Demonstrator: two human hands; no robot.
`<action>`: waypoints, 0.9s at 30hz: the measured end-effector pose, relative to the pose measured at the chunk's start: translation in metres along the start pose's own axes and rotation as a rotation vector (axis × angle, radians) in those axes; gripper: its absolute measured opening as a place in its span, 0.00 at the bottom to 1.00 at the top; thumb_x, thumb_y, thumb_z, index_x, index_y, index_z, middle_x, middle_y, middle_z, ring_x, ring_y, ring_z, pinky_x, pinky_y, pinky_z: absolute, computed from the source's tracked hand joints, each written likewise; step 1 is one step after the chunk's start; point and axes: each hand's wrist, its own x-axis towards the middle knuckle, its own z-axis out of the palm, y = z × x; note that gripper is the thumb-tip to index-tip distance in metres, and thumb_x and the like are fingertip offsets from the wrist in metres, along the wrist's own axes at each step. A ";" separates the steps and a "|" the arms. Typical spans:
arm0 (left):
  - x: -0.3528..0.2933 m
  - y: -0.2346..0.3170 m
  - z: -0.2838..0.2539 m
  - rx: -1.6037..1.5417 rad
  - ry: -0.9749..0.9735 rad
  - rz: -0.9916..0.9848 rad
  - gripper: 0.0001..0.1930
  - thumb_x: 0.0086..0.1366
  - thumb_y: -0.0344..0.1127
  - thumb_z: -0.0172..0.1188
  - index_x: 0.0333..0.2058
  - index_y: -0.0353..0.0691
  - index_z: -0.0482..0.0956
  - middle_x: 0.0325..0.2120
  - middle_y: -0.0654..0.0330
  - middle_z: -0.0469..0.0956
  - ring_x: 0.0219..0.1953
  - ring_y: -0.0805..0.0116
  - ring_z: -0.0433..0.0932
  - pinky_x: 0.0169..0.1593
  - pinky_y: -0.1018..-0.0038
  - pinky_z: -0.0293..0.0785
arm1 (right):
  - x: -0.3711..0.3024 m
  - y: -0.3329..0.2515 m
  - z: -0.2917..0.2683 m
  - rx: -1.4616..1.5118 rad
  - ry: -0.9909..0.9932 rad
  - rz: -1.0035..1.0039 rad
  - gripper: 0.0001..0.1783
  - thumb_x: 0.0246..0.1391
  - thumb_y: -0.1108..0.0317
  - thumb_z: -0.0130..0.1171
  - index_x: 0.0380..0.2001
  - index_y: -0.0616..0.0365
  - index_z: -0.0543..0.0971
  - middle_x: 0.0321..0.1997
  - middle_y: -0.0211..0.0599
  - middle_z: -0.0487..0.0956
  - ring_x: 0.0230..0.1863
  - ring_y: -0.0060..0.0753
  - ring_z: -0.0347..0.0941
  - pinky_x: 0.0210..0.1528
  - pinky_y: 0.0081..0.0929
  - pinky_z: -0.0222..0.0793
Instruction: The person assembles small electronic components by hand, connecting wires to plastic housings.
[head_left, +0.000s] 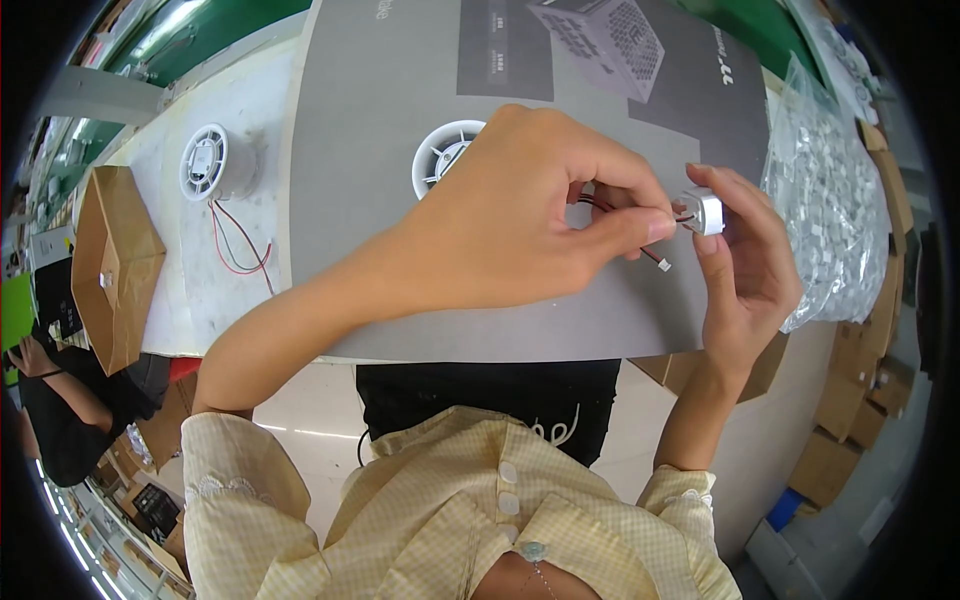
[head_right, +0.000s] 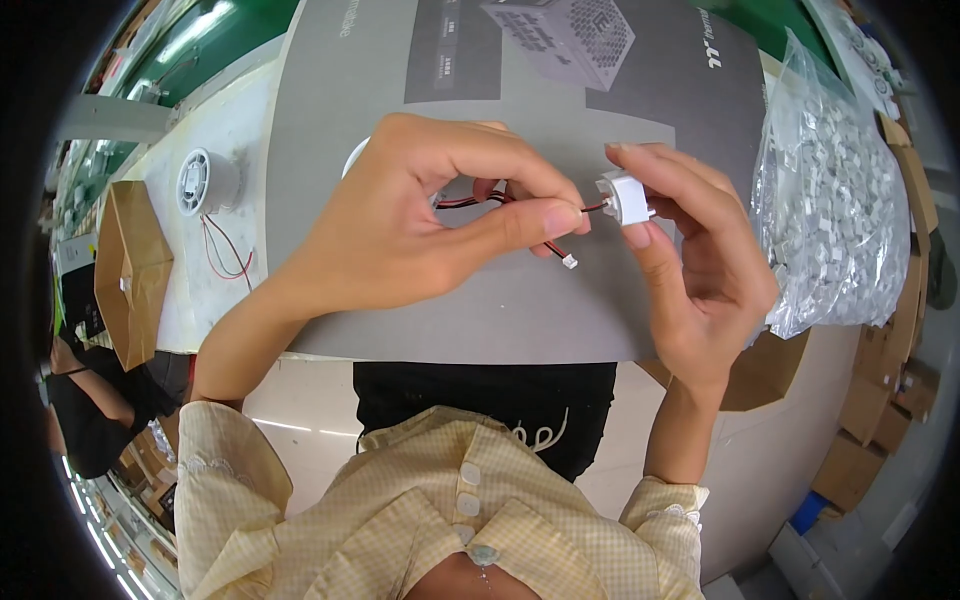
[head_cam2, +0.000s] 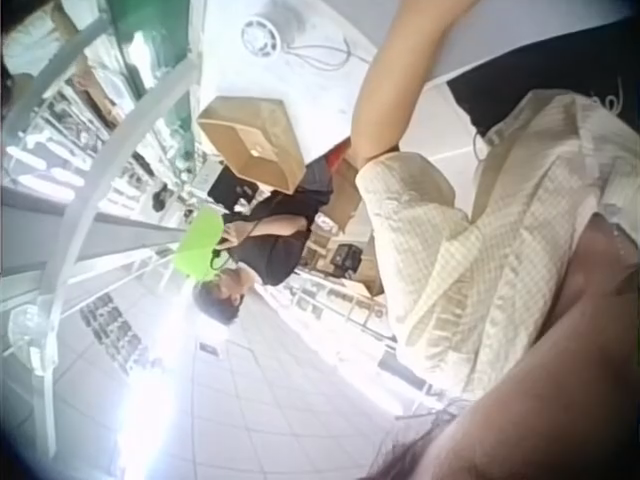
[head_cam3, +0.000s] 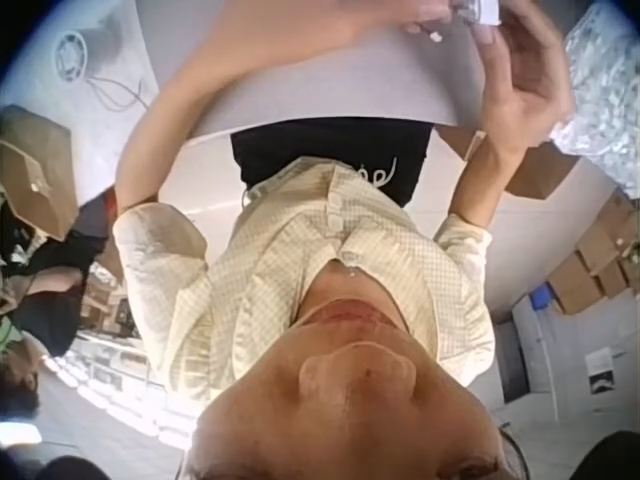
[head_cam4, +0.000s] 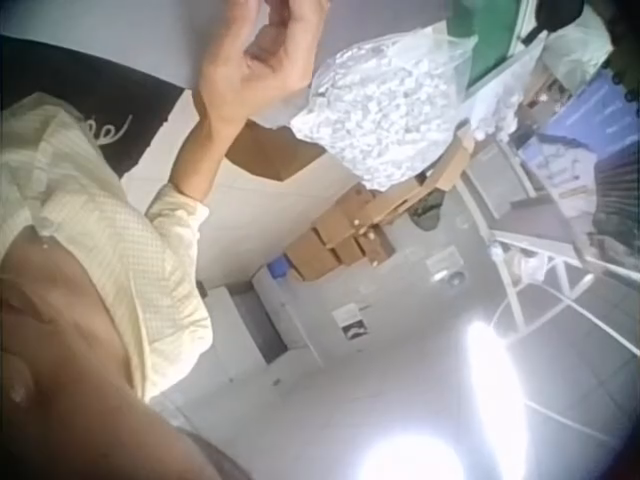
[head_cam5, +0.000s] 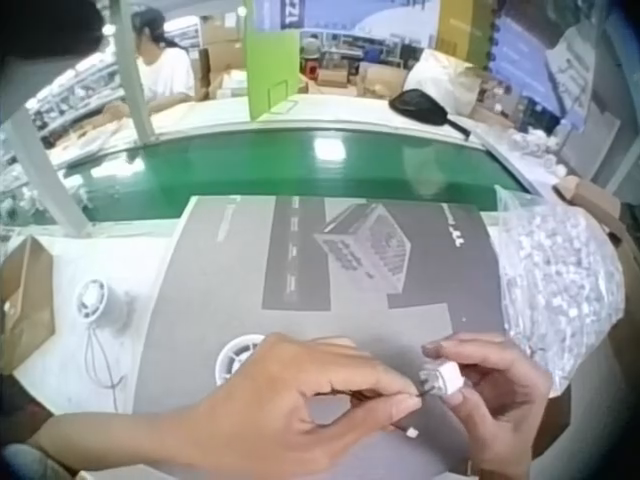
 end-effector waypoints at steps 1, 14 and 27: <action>0.000 0.001 0.000 0.000 0.001 -0.001 0.04 0.63 0.30 0.65 0.34 0.41 0.88 0.23 0.66 0.84 0.26 0.79 0.74 0.30 0.78 0.61 | 0.000 0.001 -0.002 -0.035 -0.002 -0.064 0.18 0.55 0.83 0.61 0.50 0.71 0.77 0.52 0.56 0.79 0.52 0.42 0.78 0.51 0.30 0.77; 0.002 0.002 -0.005 0.052 -0.043 0.013 0.05 0.63 0.31 0.65 0.35 0.36 0.82 0.26 0.61 0.82 0.29 0.74 0.80 0.34 0.77 0.71 | 0.005 -0.009 0.007 -0.400 -0.020 -0.239 0.17 0.46 0.85 0.66 0.43 0.68 0.84 0.45 0.51 0.83 0.46 0.39 0.80 0.47 0.28 0.77; 0.000 0.007 -0.015 0.780 -0.048 0.558 0.09 0.49 0.34 0.68 0.31 0.45 0.81 0.38 0.69 0.78 0.39 0.68 0.74 0.46 0.71 0.66 | -0.008 0.010 0.012 -0.113 0.055 0.052 0.18 0.48 0.85 0.65 0.45 0.68 0.83 0.46 0.47 0.82 0.44 0.33 0.78 0.46 0.25 0.75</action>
